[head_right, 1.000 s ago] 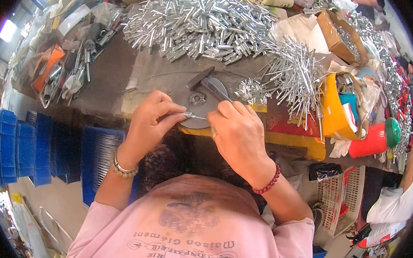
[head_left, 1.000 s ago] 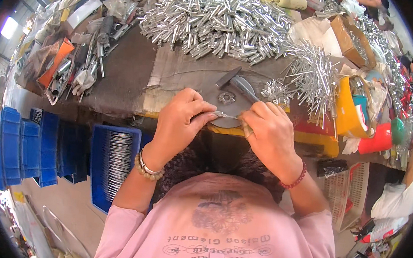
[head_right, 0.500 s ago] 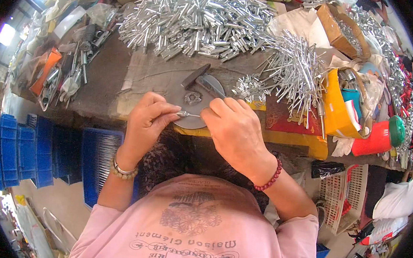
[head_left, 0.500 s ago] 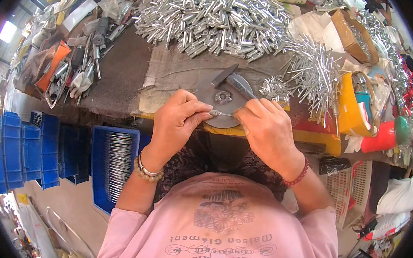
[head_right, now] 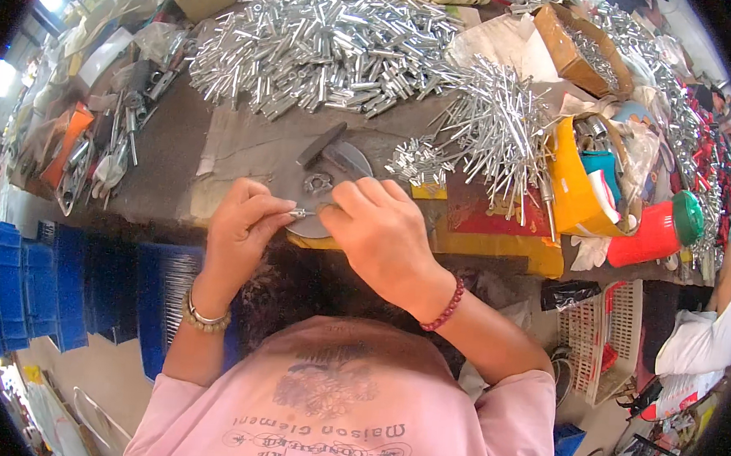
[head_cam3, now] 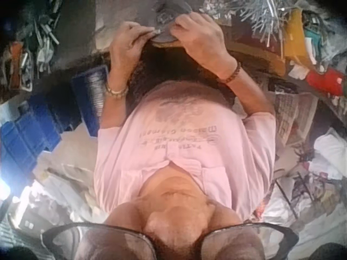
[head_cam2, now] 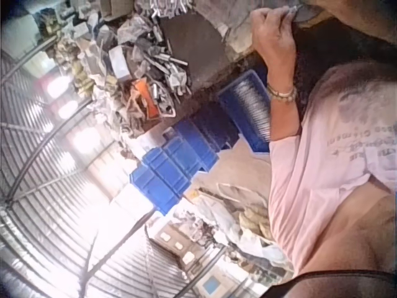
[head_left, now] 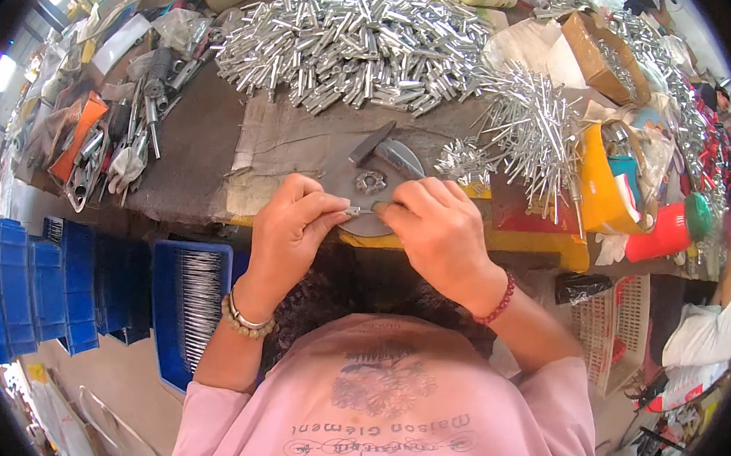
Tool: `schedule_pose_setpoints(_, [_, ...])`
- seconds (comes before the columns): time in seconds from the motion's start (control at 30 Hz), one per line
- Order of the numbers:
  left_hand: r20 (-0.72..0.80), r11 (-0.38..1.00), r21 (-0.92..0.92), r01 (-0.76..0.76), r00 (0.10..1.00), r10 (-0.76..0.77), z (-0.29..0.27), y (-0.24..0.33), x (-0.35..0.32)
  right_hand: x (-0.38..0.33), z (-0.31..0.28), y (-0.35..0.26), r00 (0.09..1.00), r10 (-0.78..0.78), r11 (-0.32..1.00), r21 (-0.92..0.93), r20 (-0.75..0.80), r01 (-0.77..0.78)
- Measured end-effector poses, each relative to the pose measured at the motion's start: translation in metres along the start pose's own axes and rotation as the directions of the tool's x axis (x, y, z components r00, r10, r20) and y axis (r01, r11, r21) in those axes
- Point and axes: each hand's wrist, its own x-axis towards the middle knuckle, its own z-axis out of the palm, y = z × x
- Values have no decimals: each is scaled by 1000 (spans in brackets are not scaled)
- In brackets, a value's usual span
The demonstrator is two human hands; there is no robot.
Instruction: The person picks up a metal rod and a circular fitting, places them together on a metal base, secures the assembly by striking it with a hammer, and then places the finished part into a blue plastic bin.
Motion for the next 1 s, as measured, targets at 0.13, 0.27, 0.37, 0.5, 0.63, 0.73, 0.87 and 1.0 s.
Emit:
schedule_pose_setpoints(0.13, [24, 999, -22, 33, 999, -32, -2, 4, -2, 4, -17, 40, 961, 184, 979, -51, -208, -199])
schedule_pose_setpoints(0.27, [-25, 1000, 5, 7, 1000, -7, 1, 6, 2, -1, -28, 71, 939, 343, 937, -53, -40, -344])
schedule_pose_setpoints(0.37, [-23, 1000, 21, 0, 1000, 0, 3, 6, 2, 2, -25, 72, 951, 308, 951, 5, 39, -308])
schedule_pose_setpoints(0.5, [11, 1000, 7, -20, 1000, 20, 2, 8, 1, 5, -23, 65, 961, 248, 965, -118, 122, -234])
schedule_pose_setpoints(0.63, [25, 997, 63, -48, 999, 47, 4, -1, 1, 7, -4, 76, 964, 181, 975, -166, 194, -149])
schedule_pose_setpoints(0.73, [-21, 998, 67, -6, 1000, 8, -3, 12, -5, 19, -9, 69, 967, 174, 985, -25, 186, -172])
schedule_pose_setpoints(0.87, [-14, 1000, 14, 26, 1000, -26, -1, 12, -2, 17, -28, 76, 966, 234, 968, 64, 107, -241])
schedule_pose_setpoints(1.0, [-16, 999, -30, 22, 1000, -23, 3, 7, 0, 12, -36, 79, 942, 320, 941, 78, 105, -328])
